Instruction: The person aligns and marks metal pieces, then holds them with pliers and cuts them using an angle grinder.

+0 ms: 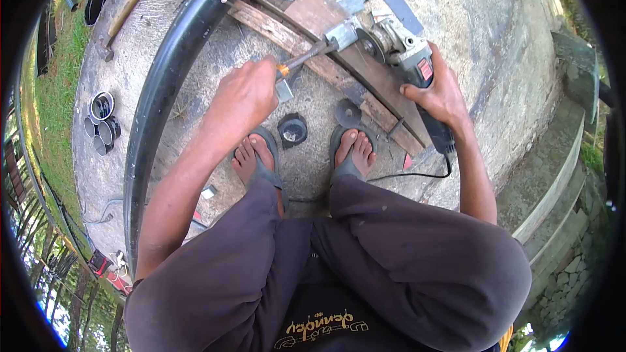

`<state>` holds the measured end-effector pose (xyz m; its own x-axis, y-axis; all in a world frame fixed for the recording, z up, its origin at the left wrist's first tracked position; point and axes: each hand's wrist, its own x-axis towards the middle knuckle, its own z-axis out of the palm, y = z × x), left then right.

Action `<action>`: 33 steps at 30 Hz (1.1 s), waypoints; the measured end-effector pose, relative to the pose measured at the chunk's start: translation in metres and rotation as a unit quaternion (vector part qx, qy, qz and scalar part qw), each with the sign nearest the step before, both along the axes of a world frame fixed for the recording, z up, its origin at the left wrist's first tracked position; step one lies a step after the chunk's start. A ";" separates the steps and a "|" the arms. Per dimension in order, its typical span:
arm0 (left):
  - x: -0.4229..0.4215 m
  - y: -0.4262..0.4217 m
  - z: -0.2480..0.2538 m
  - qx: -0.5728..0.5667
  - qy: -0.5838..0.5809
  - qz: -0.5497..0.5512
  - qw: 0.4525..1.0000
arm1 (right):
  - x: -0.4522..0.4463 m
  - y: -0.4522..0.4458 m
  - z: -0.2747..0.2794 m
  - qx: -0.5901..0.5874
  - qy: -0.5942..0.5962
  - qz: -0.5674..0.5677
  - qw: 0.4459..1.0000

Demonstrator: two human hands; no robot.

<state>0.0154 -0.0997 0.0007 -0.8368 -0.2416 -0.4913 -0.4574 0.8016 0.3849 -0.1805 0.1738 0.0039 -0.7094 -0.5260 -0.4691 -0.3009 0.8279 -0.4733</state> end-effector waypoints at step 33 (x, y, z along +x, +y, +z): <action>0.006 0.008 0.000 0.024 0.034 0.011 0.999 | 0.002 -0.005 -0.002 -0.035 -0.022 -0.016 0.999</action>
